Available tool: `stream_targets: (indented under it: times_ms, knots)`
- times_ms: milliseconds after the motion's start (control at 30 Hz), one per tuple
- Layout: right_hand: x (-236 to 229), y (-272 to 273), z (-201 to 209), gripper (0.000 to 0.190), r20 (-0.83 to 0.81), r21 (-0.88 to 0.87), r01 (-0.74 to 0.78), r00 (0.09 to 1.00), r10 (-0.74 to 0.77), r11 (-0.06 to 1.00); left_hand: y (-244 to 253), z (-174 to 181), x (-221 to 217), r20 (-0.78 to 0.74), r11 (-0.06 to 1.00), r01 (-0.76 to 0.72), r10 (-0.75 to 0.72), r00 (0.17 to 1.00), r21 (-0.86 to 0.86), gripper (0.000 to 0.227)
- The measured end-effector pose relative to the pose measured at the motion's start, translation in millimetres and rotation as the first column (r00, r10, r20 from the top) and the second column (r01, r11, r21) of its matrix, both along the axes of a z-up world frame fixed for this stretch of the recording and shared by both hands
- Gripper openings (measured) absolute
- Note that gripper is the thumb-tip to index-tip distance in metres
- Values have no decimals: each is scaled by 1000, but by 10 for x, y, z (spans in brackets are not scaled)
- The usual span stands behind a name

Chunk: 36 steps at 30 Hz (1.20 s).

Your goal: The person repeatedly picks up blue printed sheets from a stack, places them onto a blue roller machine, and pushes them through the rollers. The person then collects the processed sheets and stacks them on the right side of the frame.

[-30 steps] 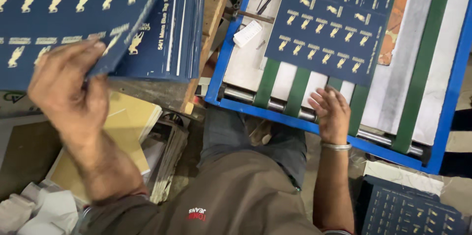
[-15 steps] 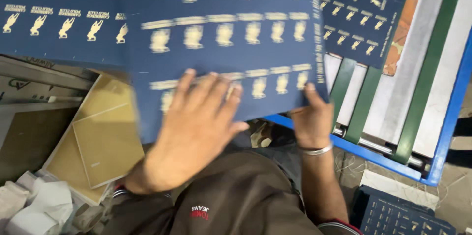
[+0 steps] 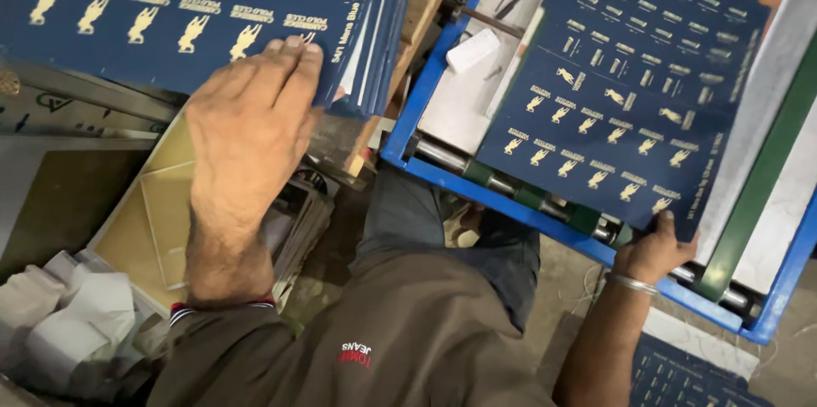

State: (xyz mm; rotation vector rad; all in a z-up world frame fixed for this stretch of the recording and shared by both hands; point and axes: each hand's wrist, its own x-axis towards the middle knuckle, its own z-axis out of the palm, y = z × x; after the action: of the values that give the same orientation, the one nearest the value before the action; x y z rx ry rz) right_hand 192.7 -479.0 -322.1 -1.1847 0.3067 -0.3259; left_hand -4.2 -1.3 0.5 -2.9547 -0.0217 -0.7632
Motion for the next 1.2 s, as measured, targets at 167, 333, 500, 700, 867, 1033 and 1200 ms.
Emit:
stream_targets:
  times_ms: [167, 333, 500, 700, 867, 1033, 1200]
  knots:
    - [-475, -173, -320, 22, 49, -75, -45, 998, 49, 996, -92, 37, -41, -15, 1000, -23, 23, 1000, -12, 51]
    - [-947, -69, -240, 26, -128, -104, 40, 990, -54, 994, -201, 262, -86, -54, 1000, 6, -7, 999, -28, 55]
    - [-1005, 14, -200, 29, -105, -25, 23, 994, -26, 999, -241, 231, -32, -1, 994, -73, 73, 997, 82, 52]
    - [-522, 71, -378, 28, -29, -23, 7, 1000, -7, 1000, -60, -33, -110, 37, 996, -9, 6, 999, 92, 36]
    - [-45, 211, -462, 36, -84, 78, 90, 993, -83, 993, -70, -25, -132, 9, 998, -2, 1, 1000, 55, 42]
    - [238, 296, -516, 37, -171, 229, -1, 984, 41, 973, -64, 225, -137, -3, 1000, 13, -13, 1000, -14, 61]
    - [188, 272, -587, 29, -237, 279, -206, 932, 275, 938, -41, 132, -111, -52, 998, -48, 46, 998, -41, 71]
